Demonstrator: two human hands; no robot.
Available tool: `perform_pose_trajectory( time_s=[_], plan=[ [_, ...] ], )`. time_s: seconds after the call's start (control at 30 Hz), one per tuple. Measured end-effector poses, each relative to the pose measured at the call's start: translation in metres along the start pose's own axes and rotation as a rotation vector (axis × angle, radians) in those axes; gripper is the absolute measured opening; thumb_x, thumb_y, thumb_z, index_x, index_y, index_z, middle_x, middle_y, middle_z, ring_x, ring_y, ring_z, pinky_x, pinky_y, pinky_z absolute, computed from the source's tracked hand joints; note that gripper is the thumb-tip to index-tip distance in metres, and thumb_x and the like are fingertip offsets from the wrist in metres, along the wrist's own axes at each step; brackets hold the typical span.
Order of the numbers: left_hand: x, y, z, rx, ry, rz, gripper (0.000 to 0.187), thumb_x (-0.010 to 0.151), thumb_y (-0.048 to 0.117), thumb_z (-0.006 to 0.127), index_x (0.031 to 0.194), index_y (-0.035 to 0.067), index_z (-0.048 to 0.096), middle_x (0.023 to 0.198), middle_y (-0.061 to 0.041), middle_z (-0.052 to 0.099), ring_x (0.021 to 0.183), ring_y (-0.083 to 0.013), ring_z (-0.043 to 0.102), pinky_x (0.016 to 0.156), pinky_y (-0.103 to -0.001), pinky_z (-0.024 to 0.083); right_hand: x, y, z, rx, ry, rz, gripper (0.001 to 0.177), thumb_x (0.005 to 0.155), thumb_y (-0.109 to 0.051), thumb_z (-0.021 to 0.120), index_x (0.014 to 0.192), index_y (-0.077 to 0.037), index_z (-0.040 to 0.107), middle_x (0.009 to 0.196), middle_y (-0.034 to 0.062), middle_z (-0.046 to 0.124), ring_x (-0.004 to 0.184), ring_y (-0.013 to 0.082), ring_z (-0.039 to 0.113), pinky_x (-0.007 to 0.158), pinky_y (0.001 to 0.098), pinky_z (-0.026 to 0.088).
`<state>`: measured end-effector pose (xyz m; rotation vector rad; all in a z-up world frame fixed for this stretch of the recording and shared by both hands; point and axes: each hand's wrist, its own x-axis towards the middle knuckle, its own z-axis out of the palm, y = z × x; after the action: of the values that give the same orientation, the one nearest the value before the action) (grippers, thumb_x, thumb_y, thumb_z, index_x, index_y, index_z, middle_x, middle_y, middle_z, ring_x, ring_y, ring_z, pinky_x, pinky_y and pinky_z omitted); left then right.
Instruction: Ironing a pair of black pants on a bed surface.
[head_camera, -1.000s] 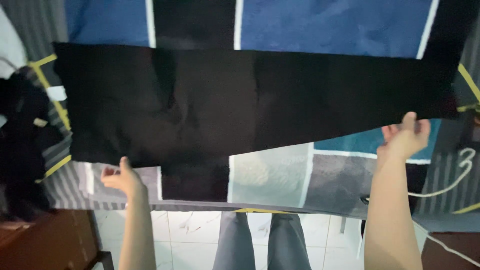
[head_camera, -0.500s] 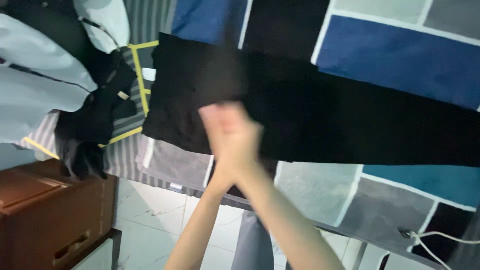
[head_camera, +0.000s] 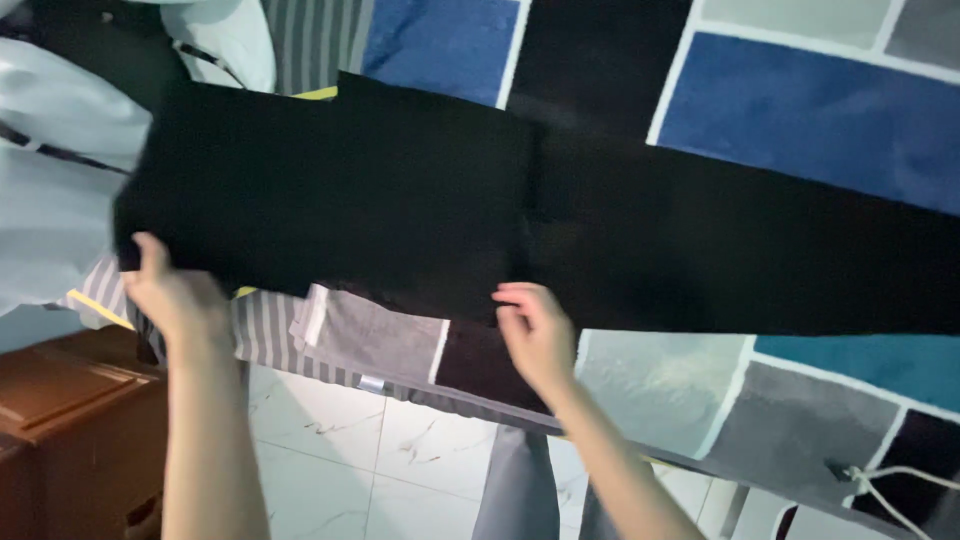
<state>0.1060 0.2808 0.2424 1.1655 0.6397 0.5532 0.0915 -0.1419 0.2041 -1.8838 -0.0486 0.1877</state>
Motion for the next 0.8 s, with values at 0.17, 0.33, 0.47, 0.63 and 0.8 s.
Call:
perform_pose_trajectory(
  time_s=[0.17,0.33,0.47,0.63,0.8],
  plan=[
    [0.052,-0.038,-0.054,0.142,-0.006,0.038,0.035,0.114,0.023,0.057,0.144,0.006,0.054,0.148,-0.014,0.059,0.137,-0.0295,0.059,0.12,-0.046,0.05,-0.038,0.134,-0.105,-0.119,0.122,0.122,0.015,0.097,-0.005,0.067,0.112,-0.007,0.069,0.116,0.0087,0.072,0.1,0.0213,0.071,0.083,0.0299,0.059],
    [0.042,-0.1,-0.058,0.293,0.341,-0.422,0.053,0.095,0.036,0.06,0.143,0.014,0.054,0.137,-0.008,0.061,0.124,-0.0297,0.058,0.101,-0.051,0.046,-0.103,0.225,-0.225,-0.33,0.265,0.425,0.02,0.097,-0.007,0.071,0.118,-0.009,0.072,0.11,0.0082,0.075,0.1,0.017,0.07,0.085,0.0302,0.053],
    [-0.024,-0.171,-0.029,0.843,0.563,-0.199,0.083,0.085,0.022,0.079,0.146,-0.002,0.028,0.141,-0.022,0.043,0.129,-0.0368,0.05,0.109,-0.052,0.043,-0.161,0.275,-0.319,-0.209,0.511,0.546,0.019,0.102,-0.007,0.068,0.12,-0.008,0.071,0.109,0.008,0.074,0.1,0.0157,0.069,0.089,0.0297,0.053],
    [-0.163,-0.243,0.091,1.176,0.07,0.129,0.079,0.088,0.009,0.083,0.15,-0.004,0.035,0.15,-0.027,0.036,0.136,-0.0425,0.034,0.118,-0.053,0.027,-0.219,0.318,-0.451,-0.214,0.833,0.327,0.016,0.106,0.001,0.067,0.121,-0.004,0.067,0.118,0.0036,0.071,0.108,0.0141,0.066,0.1,0.0286,0.053],
    [-0.294,-0.272,0.246,1.125,-0.627,0.377,0.085,0.073,0.004,0.083,0.146,0.0,0.039,0.153,-0.023,0.037,0.145,-0.0411,0.034,0.122,-0.051,0.026,-0.235,0.315,-0.57,-0.067,1.101,0.529,0.066,0.101,-0.009,0.082,0.152,-0.005,0.04,0.139,0.0117,0.052,0.128,0.0208,0.054,0.113,0.0364,0.049]
  ],
)
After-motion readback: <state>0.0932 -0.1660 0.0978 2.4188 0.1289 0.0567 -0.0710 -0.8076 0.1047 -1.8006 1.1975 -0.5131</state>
